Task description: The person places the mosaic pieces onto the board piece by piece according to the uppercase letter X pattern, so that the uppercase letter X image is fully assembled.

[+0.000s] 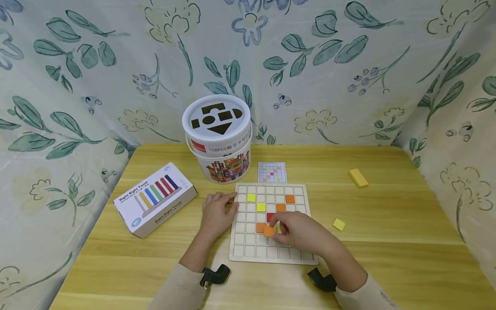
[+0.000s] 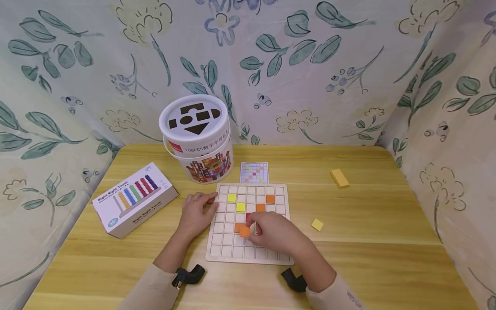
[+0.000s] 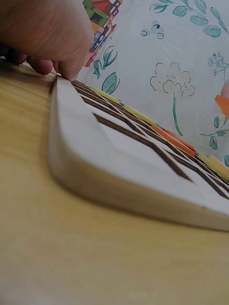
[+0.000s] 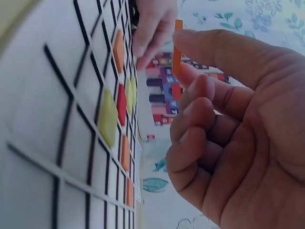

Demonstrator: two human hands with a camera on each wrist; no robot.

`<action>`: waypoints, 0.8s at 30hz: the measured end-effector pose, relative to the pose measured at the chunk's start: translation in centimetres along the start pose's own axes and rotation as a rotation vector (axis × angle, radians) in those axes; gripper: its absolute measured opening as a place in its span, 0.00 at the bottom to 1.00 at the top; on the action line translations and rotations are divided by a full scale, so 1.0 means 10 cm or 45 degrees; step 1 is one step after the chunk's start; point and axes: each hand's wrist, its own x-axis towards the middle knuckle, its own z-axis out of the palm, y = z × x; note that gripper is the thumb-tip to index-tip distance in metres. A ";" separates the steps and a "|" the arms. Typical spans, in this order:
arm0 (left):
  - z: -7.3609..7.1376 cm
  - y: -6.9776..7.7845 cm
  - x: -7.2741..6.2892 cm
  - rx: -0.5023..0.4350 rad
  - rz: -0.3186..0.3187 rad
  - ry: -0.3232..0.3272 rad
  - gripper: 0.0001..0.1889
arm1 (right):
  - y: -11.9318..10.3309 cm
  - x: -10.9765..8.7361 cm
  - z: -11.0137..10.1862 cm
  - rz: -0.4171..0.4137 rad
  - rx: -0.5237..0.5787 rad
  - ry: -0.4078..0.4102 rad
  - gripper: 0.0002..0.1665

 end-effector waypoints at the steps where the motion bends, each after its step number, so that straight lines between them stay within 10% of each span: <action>1: 0.00 0.00 0.00 -0.002 0.001 0.000 0.18 | -0.02 0.01 0.03 -0.012 -0.001 -0.002 0.11; 24: -0.02 0.01 0.00 -0.012 0.003 -0.006 0.19 | -0.12 0.14 0.55 -0.251 -0.071 0.097 0.12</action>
